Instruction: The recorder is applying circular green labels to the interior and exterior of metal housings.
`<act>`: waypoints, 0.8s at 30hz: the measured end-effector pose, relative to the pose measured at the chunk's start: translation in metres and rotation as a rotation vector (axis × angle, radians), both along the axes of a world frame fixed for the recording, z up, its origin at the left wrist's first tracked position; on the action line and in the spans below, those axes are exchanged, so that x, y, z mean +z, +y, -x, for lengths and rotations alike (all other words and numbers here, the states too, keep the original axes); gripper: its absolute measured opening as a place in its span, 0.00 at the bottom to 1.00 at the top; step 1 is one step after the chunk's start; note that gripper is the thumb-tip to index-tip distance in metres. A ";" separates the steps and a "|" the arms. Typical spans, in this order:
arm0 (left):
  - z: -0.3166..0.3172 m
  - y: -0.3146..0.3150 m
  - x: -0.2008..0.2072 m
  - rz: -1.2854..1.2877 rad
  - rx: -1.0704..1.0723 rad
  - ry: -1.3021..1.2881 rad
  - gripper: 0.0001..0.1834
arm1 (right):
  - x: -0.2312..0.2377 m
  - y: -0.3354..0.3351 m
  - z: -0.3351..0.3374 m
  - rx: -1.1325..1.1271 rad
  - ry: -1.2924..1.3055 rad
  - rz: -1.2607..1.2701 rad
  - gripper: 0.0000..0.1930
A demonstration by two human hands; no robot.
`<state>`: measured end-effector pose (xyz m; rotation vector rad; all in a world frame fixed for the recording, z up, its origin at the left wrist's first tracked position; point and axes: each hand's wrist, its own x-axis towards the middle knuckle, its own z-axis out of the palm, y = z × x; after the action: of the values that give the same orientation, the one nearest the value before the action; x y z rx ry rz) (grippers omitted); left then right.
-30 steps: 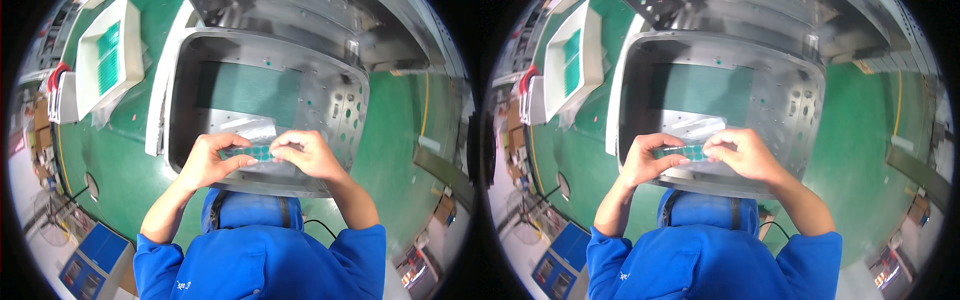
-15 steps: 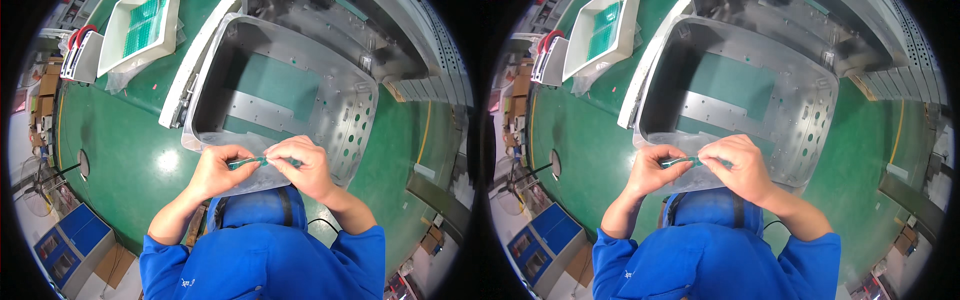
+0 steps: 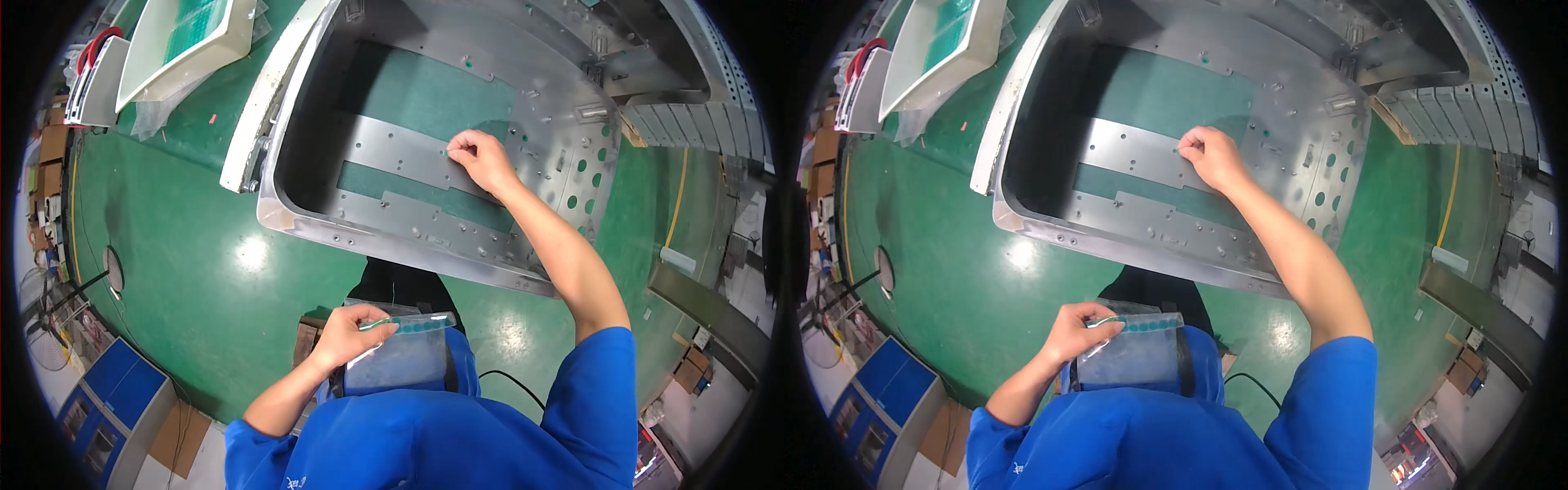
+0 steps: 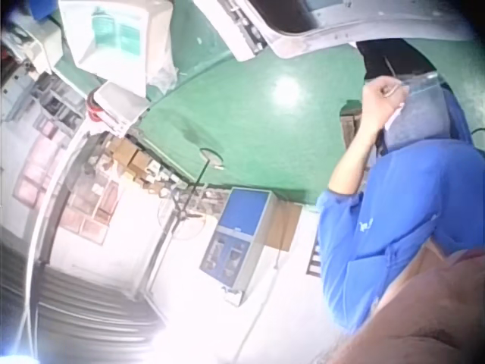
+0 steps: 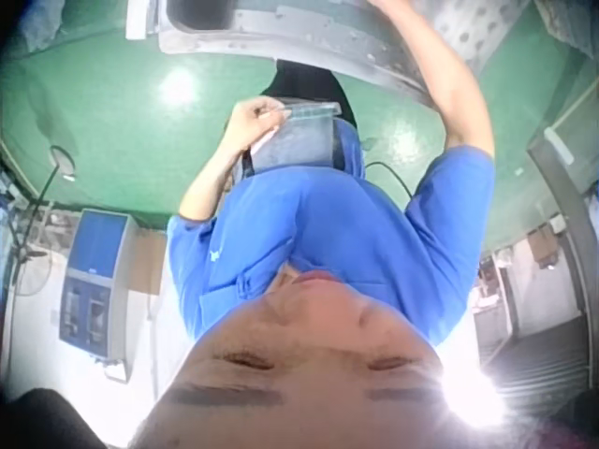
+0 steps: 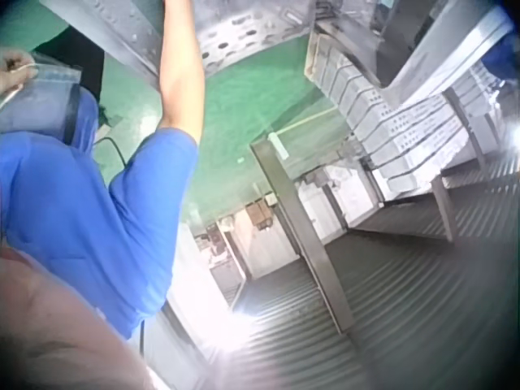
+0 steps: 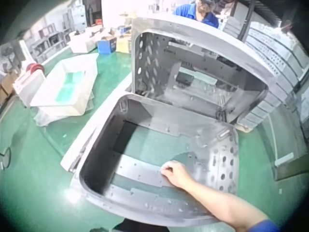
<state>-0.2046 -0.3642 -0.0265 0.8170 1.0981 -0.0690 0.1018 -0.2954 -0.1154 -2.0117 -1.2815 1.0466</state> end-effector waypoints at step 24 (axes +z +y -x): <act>-0.026 0.030 0.007 -0.217 0.020 -0.123 0.06 | -0.009 0.006 0.015 0.029 -0.282 0.054 0.03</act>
<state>-0.1784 -0.3346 -0.0197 0.9908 1.0086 0.1179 0.0872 -0.2897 -0.1248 -2.2492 -1.4408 0.8395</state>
